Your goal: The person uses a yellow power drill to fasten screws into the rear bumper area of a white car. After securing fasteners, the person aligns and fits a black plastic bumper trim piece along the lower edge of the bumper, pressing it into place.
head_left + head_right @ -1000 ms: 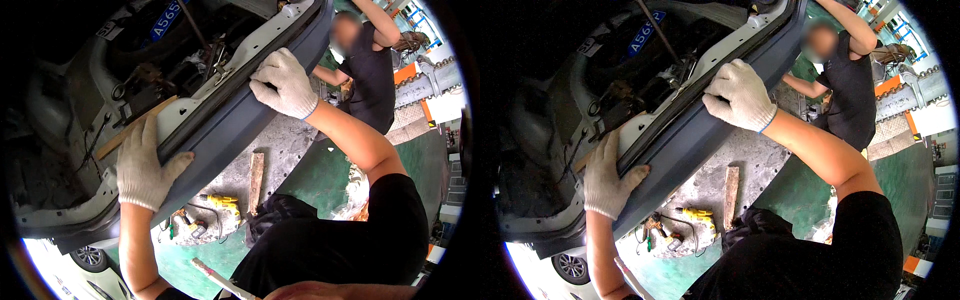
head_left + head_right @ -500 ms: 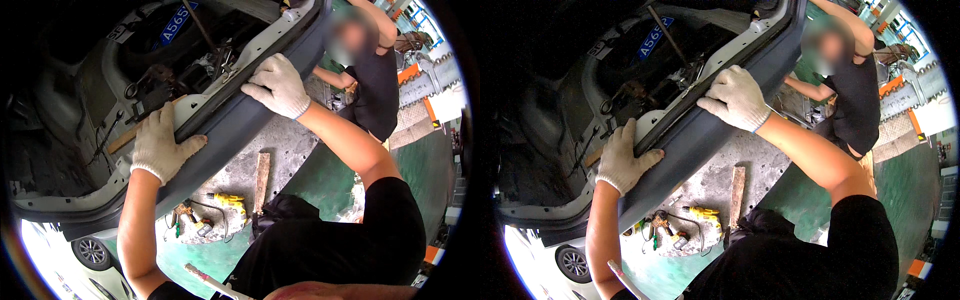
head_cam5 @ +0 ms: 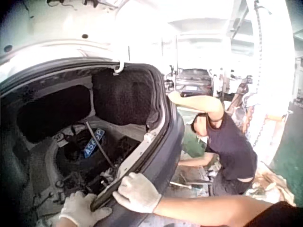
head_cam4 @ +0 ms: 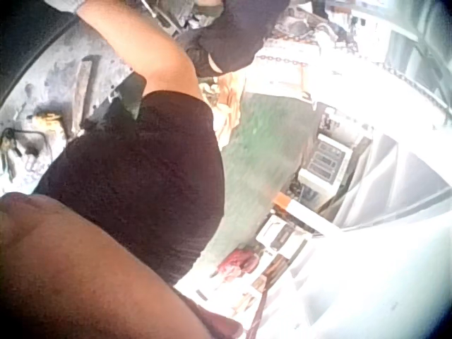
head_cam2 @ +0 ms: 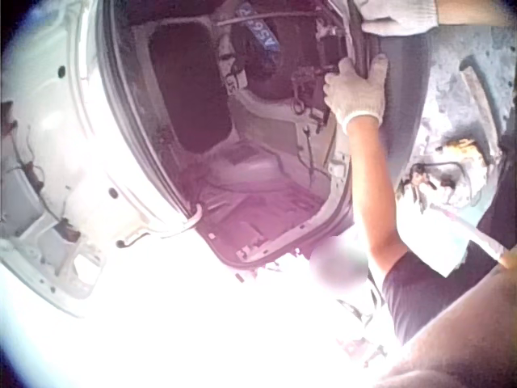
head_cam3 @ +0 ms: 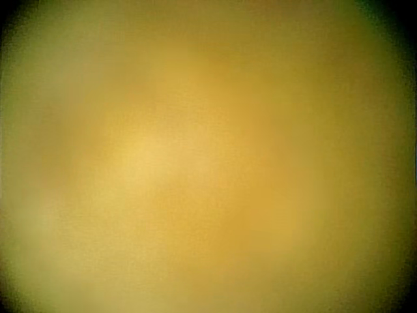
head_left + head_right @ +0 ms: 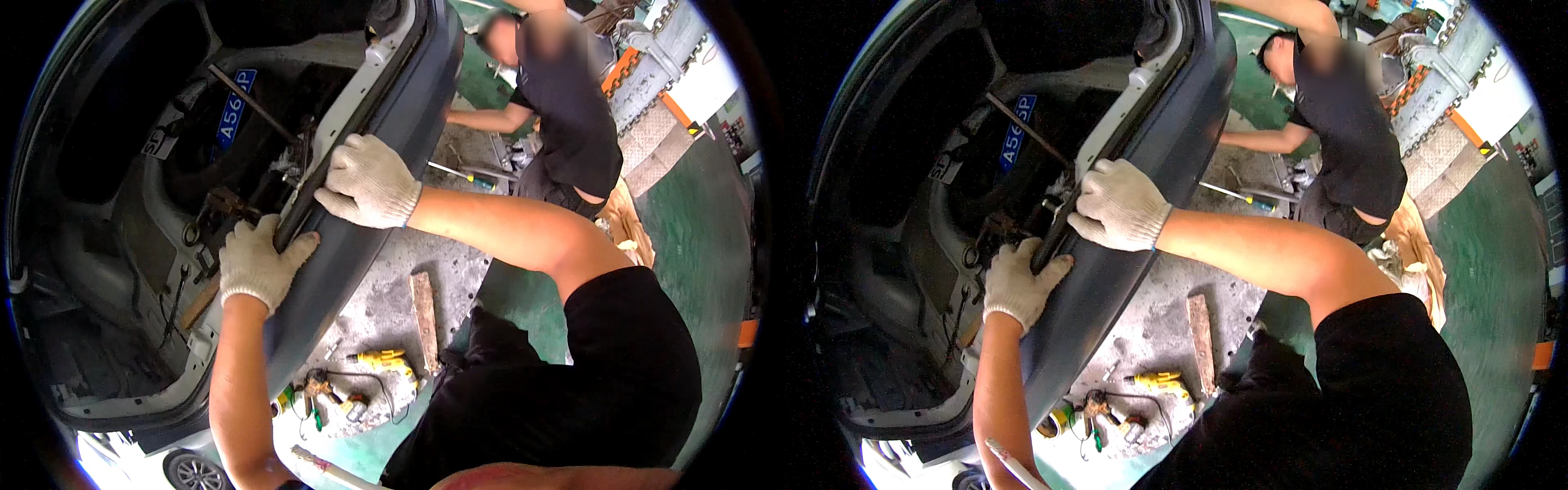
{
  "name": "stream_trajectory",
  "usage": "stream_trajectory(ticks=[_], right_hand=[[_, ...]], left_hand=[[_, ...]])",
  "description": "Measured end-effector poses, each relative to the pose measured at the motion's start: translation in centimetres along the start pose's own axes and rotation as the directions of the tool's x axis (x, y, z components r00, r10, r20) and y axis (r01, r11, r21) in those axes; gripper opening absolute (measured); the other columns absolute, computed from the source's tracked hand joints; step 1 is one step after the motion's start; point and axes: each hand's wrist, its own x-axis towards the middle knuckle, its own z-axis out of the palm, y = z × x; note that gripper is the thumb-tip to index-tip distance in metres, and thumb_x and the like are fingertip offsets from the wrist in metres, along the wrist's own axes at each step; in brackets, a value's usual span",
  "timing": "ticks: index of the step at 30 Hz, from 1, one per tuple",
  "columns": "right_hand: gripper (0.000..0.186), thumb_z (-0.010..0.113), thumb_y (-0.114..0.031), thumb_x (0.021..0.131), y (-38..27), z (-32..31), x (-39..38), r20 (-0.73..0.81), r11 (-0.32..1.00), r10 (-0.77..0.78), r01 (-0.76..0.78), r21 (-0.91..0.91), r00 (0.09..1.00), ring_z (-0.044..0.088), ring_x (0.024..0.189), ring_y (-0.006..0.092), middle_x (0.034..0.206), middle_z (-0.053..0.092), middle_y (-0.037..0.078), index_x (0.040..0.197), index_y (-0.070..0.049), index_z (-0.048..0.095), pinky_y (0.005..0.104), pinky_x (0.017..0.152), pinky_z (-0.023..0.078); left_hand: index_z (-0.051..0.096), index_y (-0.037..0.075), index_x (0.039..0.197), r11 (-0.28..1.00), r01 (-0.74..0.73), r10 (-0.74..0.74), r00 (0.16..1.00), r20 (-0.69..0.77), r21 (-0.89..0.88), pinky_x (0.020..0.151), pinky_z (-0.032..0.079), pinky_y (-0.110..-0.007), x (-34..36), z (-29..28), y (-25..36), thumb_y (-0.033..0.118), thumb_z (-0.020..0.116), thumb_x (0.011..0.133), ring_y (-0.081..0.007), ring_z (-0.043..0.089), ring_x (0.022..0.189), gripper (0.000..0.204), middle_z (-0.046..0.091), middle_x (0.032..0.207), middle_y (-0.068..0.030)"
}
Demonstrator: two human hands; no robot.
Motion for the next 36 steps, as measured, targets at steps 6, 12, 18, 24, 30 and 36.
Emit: stream_trajectory(ticks=[6, 12, 18, 24, 30, 36], right_hand=[[0.024, 0.075, -0.031, 0.087, 0.8, 0.3, -0.2, 0.050, 0.993, -0.024, 0.018, 0.117, 0.998, 0.061, 0.083, 0.0276, 0.081, 0.065, 0.005, 0.073, -0.011, 0.071, 0.0422, 0.075, 0.051], [0.017, 0.076, -0.025, 0.087, 10.2, -1.5, -0.9, 0.050, 0.992, -0.042, 0.036, 0.122, 0.998, 0.063, 0.088, 0.0277, 0.086, 0.068, 0.005, 0.078, -0.011, 0.073, 0.0434, 0.078, 0.053], [0.016, 0.075, -0.021, 0.085, 21.3, -3.2, -0.3, -0.033, 0.995, 0.009, -0.006, 0.101, 0.999, 0.064, 0.086, 0.0341, 0.084, 0.068, 0.010, 0.078, -0.007, 0.072, 0.0473, 0.079, 0.054], [0.022, 0.073, -0.022, 0.085, 20.9, -3.9, -0.1, -0.012, 0.994, 0.104, -0.104, 0.041, 0.994, 0.063, 0.086, 0.0338, 0.080, 0.064, 0.010, 0.070, -0.007, 0.068, 0.0475, 0.078, 0.054], [0.026, 0.070, -0.026, 0.085, 20.7, -3.8, 0.1, -0.014, 0.994, 0.110, -0.110, -0.009, 0.994, 0.063, 0.087, 0.0323, 0.082, 0.064, 0.011, 0.069, -0.006, 0.070, 0.0464, 0.079, 0.055], [0.027, 0.069, -0.028, 0.085, 20.3, -4.2, -0.1, -0.095, 0.989, 0.151, -0.149, 0.022, 0.984, 0.066, 0.088, 0.0336, 0.082, 0.067, 0.012, 0.068, -0.007, 0.071, 0.0474, 0.080, 0.055]], left_hand=[[0.075, 0.007, 0.124, 0.989, 0.079, -0.068, 0.994, 0.087, -0.124, 0.105, 0.049, -0.051, 1.2, -0.6, 1.2, 0.072, 0.070, 0.086, -0.0423, 0.062, 0.124, 0.076, 0.070, 0.124, -0.0238], [0.073, 0.004, 0.131, 0.995, 0.061, -0.060, 0.998, 0.007, -0.075, 0.106, 0.048, -0.050, 1.8, -0.5, 1.7, 0.065, 0.074, 0.084, -0.0413, 0.063, 0.121, 0.078, 0.072, 0.122, -0.0225], [0.072, 0.005, 0.133, 0.994, 0.004, -0.010, 0.999, -0.051, -0.105, 0.105, 0.049, -0.051, 1.5, 0.5, 0.5, 0.059, 0.081, 0.082, -0.0420, 0.064, 0.118, 0.075, 0.072, 0.119, -0.0230], [0.073, 0.001, 0.128, 0.996, -0.019, 0.017, 1.000, -0.024, -0.083, 0.102, 0.050, -0.050, 2.0, 0.6, 0.5, 0.061, 0.081, 0.080, -0.0438, 0.064, 0.115, 0.077, 0.072, 0.118, -0.0234], [0.073, 0.000, 0.126, 0.975, 0.015, -0.032, 0.997, -0.072, -0.222, 0.102, 0.050, -0.049, 2.0, 2.4, -1.2, 0.067, 0.081, 0.078, -0.0424, 0.066, 0.116, 0.082, 0.073, 0.117, -0.0229], [0.070, -0.003, 0.128, 0.922, 0.033, -0.053, 0.998, -0.042, -0.387, 0.100, 0.052, -0.042, 2.0, 2.3, -1.1, 0.057, 0.085, 0.082, -0.0346, 0.071, 0.112, 0.076, 0.075, 0.119, -0.0199]])
